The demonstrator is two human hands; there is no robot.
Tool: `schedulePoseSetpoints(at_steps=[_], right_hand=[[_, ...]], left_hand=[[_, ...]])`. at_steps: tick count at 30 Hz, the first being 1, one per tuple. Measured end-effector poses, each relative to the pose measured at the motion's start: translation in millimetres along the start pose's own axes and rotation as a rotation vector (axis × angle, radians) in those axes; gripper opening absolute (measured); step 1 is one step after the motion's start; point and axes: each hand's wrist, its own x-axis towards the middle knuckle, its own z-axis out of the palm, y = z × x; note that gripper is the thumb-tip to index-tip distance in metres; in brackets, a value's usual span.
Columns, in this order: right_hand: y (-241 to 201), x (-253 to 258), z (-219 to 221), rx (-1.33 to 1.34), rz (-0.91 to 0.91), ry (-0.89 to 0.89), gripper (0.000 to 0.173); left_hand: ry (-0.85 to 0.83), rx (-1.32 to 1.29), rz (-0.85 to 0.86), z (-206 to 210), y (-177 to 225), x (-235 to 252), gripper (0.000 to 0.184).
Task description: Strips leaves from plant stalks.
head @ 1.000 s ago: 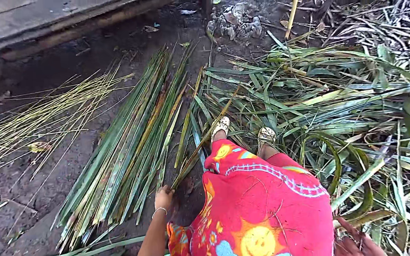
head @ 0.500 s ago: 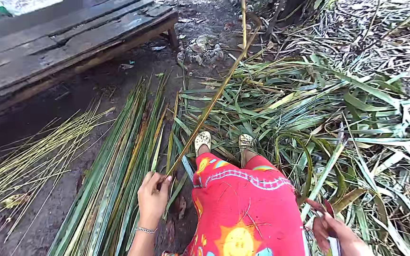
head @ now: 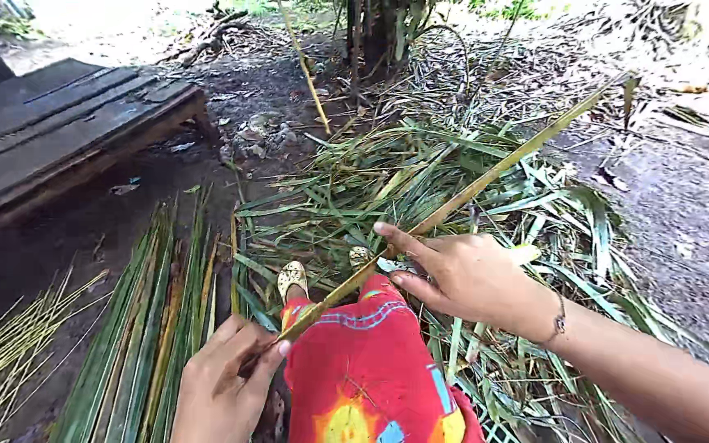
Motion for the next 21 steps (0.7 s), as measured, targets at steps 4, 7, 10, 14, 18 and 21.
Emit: schedulePoseSetpoints(at_steps=[4, 7, 10, 14, 18, 21], right_hand=[[2.5, -9.7, -4.7, -0.021, -0.017, -0.015, 0.055], [3.6, -16.0, -6.9, -0.029, -0.029, -0.007, 0.055], [3.2, -18.1, -10.2, -0.041, -0.038, -0.005, 0.054], [3.7, -19.8, -12.1, -0.036, -0.040, -0.002, 0.051], [5.7, -22.4, -10.9, 0.010, -0.032, -0.022, 0.048], [8.5, -23.8, -9.4, 0.061, -0.003, -0.036, 0.048]], left_hand=[[-0.055, -0.033, 0.004, -2.6, 11.5, -1.9, 0.022], [-0.071, -0.034, 0.012, -0.9, 14.2, -3.8, 0.023], [-0.076, -0.045, 0.020, -0.3, 16.0, -4.6, 0.023], [-0.072, -0.054, 0.020, 0.0, 19.7, -6.2, 0.023], [-0.070, -0.041, 0.042, -1.9, 24.1, -8.6, 0.024], [-0.070, -0.026, 0.076, -2.9, 28.8, -11.3, 0.023]])
